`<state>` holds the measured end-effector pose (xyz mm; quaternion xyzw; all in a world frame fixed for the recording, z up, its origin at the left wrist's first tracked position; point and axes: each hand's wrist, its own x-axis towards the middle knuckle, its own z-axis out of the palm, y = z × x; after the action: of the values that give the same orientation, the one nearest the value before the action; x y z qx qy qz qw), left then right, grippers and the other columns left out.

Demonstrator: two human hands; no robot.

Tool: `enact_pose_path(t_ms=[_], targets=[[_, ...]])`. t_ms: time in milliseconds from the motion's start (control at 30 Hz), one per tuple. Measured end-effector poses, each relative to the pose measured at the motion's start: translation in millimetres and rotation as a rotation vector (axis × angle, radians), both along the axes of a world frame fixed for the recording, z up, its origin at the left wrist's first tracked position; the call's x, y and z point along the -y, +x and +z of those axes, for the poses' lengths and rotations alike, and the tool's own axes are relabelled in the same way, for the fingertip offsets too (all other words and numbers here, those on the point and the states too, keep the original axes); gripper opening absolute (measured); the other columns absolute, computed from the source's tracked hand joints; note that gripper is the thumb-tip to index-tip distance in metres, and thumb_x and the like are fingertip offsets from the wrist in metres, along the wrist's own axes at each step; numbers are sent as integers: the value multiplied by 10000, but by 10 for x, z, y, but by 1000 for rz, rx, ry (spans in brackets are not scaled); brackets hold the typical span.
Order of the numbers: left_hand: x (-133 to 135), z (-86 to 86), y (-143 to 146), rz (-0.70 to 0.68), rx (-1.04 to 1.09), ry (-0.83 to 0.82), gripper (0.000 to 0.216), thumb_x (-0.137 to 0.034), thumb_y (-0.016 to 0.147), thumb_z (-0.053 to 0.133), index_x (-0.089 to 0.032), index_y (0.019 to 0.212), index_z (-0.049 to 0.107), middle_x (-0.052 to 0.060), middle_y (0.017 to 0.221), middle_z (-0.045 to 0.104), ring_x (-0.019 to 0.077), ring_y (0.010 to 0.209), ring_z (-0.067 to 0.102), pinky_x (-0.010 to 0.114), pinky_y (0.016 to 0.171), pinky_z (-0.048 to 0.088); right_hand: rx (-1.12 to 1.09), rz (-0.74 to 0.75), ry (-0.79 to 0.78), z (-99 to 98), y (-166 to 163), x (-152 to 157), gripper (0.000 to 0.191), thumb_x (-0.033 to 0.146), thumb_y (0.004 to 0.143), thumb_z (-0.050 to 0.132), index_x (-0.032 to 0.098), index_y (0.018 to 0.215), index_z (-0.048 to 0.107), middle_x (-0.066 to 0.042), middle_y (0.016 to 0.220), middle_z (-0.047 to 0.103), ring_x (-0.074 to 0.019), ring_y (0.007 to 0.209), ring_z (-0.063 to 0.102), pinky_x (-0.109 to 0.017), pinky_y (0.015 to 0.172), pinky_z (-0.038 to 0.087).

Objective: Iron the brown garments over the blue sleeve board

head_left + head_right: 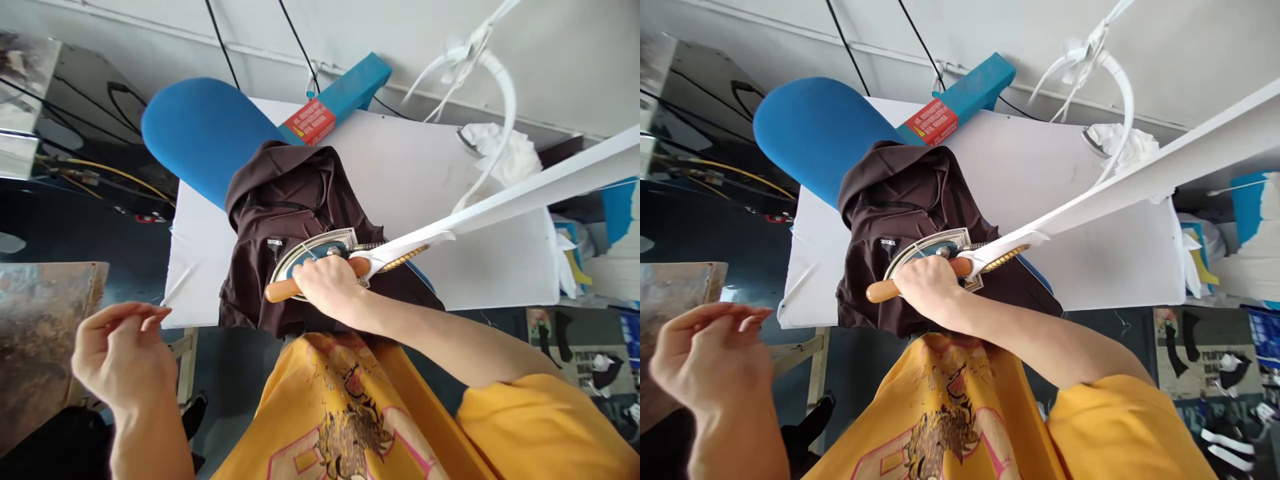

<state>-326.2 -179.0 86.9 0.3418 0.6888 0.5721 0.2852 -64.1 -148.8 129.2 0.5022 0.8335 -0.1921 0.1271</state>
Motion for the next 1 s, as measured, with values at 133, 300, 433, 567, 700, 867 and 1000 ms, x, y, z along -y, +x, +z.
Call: enact_pose_path(t_ms=[133, 300, 433, 567, 700, 867, 1000], targets=[[-82, 24, 267, -25, -142, 29, 114, -216, 697, 655, -315, 746, 627, -38, 679, 556, 221, 654, 588, 536, 826, 589, 94, -76, -37, 83, 809, 171, 271, 121, 978, 420, 160, 995, 687, -102, 932, 752, -229, 820, 730, -300, 636, 446], [-410, -42, 851, -253, -214, 44, 126, -154, 750, 653, -268, 791, 689, -26, 713, 638, 182, 689, 625, 413, 787, 577, 268, -312, -48, -41, 2076, 346, 220, 170, 898, 550, 228, 1024, 720, -49, 951, 778, -234, 809, 720, -299, 600, 307], [-890, -134, 1705, -997, -345, -1, 185, -232, 925, 529, -199, 943, 710, 25, 904, 725, 171, 873, 689, 311, 837, 560, 287, -359, -26, -156, 2507, 485, 198, 216, 899, 549, 219, 994, 724, -52, 841, 756, -222, 719, 678, -307, 576, 217], [-1264, -422, 2561, -1578, -626, 102, 272, -251, 991, 467, -178, 1060, 719, 80, 1117, 735, 203, 1061, 682, 346, 993, 522, 161, -214, -74, -93, 2294, 674, 215, 111, 882, 489, 208, 901, 680, -28, 813, 712, -161, 609, 616, -313, 552, 149], [-1452, -744, 2895, -1623, -987, 143, 319, -319, 997, 516, -166, 1220, 686, 143, 1382, 639, 296, 1316, 561, 520, 1184, 354, 63, -166, -112, -60, 2258, 821, 216, 21, 804, 492, 190, 809, 626, -12, 760, 644, -130, 577, 580, -308, 530, 141], [-1651, -873, 2865, -1697, -1080, 134, 367, -427, 995, 533, -203, 1236, 694, 113, 1260, 698, 290, 1251, 582, 550, 1218, 256, 79, -256, -67, -222, 2896, 1024, 188, 89, 763, 510, 211, 799, 648, -15, 913, 664, -88, 464, 442, -293, 479, 125], [-1710, -814, 2874, -1765, -959, 187, 309, -371, 998, 523, -212, 1200, 695, 80, 1207, 710, 244, 1148, 615, 514, 1210, 270, 86, -396, -46, -336, 3386, 1202, 233, 181, 805, 496, 247, 811, 719, -15, 1291, 659, -75, 469, 452, -280, 461, 206]])
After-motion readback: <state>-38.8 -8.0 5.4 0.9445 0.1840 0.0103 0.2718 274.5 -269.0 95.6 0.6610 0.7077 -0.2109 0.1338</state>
